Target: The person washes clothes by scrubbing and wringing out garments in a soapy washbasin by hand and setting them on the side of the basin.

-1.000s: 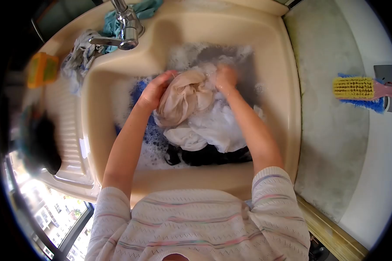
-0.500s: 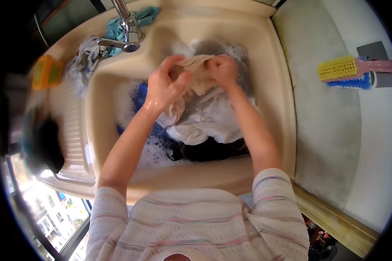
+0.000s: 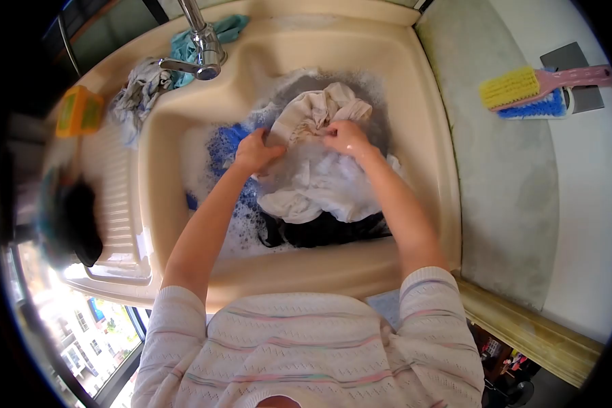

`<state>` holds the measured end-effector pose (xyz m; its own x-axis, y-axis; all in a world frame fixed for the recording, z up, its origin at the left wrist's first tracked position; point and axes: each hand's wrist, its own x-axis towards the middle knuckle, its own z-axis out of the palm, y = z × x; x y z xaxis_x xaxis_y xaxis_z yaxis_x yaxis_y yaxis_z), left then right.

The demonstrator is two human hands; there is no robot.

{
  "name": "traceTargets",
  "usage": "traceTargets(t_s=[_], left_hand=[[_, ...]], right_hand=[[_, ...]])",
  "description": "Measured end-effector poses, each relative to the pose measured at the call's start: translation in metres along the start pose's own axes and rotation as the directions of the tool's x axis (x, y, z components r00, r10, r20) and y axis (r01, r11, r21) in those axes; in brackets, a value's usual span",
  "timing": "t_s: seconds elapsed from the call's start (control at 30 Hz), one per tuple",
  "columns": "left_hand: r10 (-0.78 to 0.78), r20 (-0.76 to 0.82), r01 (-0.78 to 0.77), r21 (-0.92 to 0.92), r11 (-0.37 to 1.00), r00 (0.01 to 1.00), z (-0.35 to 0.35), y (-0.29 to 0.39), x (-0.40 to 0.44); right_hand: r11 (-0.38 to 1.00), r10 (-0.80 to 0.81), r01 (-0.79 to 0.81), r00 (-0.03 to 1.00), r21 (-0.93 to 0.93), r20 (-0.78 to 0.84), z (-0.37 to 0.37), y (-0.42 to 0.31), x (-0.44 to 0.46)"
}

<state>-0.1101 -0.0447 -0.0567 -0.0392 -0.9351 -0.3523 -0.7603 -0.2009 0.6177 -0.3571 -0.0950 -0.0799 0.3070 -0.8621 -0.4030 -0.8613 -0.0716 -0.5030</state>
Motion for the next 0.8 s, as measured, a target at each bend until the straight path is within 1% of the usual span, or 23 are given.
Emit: traceTargets(t_s=[0.07,0.1,0.13,0.17,0.2,0.23,0.27,0.3,0.33,0.37,0.43,0.47,0.53,0.57,0.63,0.7,0.77,0.8], left_hand=[[-0.037,0.096,0.037,0.004,0.999,0.995,-0.003,0.007,0.000],[0.093,-0.016,-0.092,0.062,0.994,0.996,0.005,0.007,-0.001],[0.227,-0.119,-0.210,0.139,0.968,0.967,0.017,0.005,-0.004],[0.362,-0.204,-0.315,0.229,0.921,0.910,0.024,0.002,-0.007],[0.401,-0.205,-0.360,0.211,0.909,0.893,0.026,-0.002,-0.006],[0.440,-0.208,-0.405,0.191,0.894,0.874,0.026,-0.002,-0.007],[0.477,-0.212,-0.449,0.167,0.877,0.853,0.026,-0.003,-0.007],[0.428,-0.126,-0.413,0.125,0.902,0.895,0.024,-0.006,-0.007],[0.374,-0.036,-0.370,0.084,0.925,0.927,0.014,-0.008,-0.009],[0.318,0.050,-0.321,0.045,0.946,0.947,0.006,-0.009,-0.012],[0.188,0.093,-0.195,0.073,0.978,0.978,-0.004,-0.013,-0.019],[0.124,0.114,-0.134,0.091,0.987,0.986,-0.006,-0.014,-0.020],[0.050,0.150,-0.050,-0.002,0.999,0.987,-0.005,-0.012,-0.011],[0.016,0.175,-0.008,-0.046,0.999,0.984,-0.001,-0.011,-0.006],[-0.018,0.110,0.012,0.060,0.998,0.994,0.020,-0.007,0.000],[-0.024,0.060,0.013,0.170,0.985,0.998,0.041,-0.007,0.010],[-0.004,0.039,-0.007,0.277,0.961,0.999,0.067,-0.017,0.022],[0.085,0.082,-0.111,0.411,0.905,0.993,0.102,-0.044,0.046]], right_hand=[[0.994,-0.039,0.062,0.967,0.086,-0.250,-0.030,-0.022,0.002],[0.986,-0.049,0.103,0.928,0.129,-0.368,-0.038,-0.031,0.006],[0.968,-0.122,0.201,0.902,0.153,-0.413,-0.036,-0.036,0.018],[0.939,-0.188,0.296,0.868,0.175,-0.460,-0.032,-0.043,0.031],[0.902,-0.246,0.388,0.825,0.192,-0.508,-0.026,-0.049,0.039],[0.938,-0.264,0.324,0.900,0.126,-0.347,-0.021,-0.056,0.041],[0.962,-0.256,0.268,0.951,0.046,-0.175,-0.017,-0.063,0.041],[0.974,-0.223,0.223,0.975,-0.045,0.004,-0.015,-0.067,0.039],[0.959,-0.248,0.245,0.969,-0.142,-0.006,-0.013,-0.069,0.038],[0.968,-0.248,0.246,0.966,-0.045,-0.075,-0.023,-0.066,0.036],[0.954,-0.234,0.265,0.951,0.144,-0.202,-0.056,-0.048,0.032],[0.949,-0.213,0.258,0.949,0.179,-0.234,-0.065,-0.037,0.032],[0.936,-0.163,0.245,0.938,0.251,-0.307,-0.081,-0.018,0.036],[0.953,-0.176,0.244,0.929,0.178,-0.326,-0.073,-0.018,0.035],[0.972,-0.207,0.234,0.910,0.033,-0.360,-0.035,-0.017,0.026],[0.920,-0.378,0.286,0.830,-0.267,-0.411,0.015,-0.010,0.023],[0.943,-0.283,0.187,0.886,-0.275,-0.367,0.047,0.003,0.036],[0.947,-0.184,0.087,0.935,-0.310,-0.303,0.048,-0.001,0.038]])
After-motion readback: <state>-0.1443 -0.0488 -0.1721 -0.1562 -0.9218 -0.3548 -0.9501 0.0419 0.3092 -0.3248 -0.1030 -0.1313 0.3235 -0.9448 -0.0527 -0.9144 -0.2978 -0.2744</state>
